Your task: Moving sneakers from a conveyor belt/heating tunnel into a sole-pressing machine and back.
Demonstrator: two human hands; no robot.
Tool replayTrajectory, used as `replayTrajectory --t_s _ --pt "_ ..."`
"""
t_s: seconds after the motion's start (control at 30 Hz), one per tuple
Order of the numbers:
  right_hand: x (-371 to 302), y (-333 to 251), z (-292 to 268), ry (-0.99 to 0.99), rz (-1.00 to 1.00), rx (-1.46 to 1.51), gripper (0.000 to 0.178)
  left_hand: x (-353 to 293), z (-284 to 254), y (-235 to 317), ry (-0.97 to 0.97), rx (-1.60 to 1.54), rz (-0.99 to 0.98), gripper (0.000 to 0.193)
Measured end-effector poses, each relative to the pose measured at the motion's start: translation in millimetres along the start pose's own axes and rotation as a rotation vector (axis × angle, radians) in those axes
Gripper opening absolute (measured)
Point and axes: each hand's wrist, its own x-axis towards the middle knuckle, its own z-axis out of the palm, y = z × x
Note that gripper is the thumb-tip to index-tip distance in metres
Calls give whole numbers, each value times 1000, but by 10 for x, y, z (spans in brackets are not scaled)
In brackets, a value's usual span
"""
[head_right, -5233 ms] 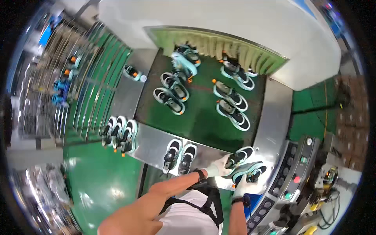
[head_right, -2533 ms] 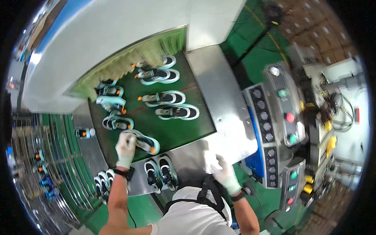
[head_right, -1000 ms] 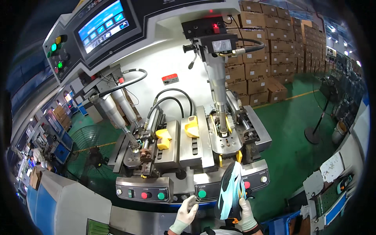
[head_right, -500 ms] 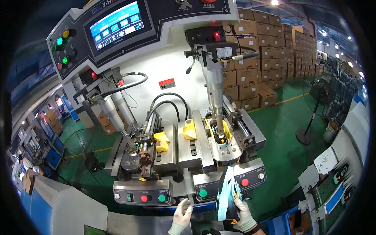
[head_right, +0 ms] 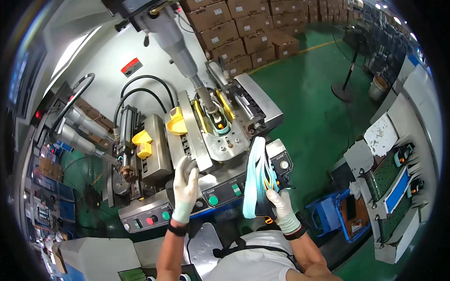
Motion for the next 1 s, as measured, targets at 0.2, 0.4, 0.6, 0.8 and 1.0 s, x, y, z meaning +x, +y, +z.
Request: replayTrajectory --t_s 0.2,0.4,0.6,0.8,1.0 --pt "154 -104 -248 86 -16 -14 57 1065 542 -416 -50 131 -148 55" --pt "231 -259 -406 164 -65 -164 58 2039 1085 -1493 46 474 -298 67" --pt "313 -419 -404 187 -112 -316 51 2498 1433 -2296 29 740 -262 64" --pt "433 -302 -386 152 -34 -393 48 2546 740 -1753 -102 -80 -609 37" --pt "1365 -389 310 -87 -39 -651 41 787 -192 -662 -93 -8 -286 39"
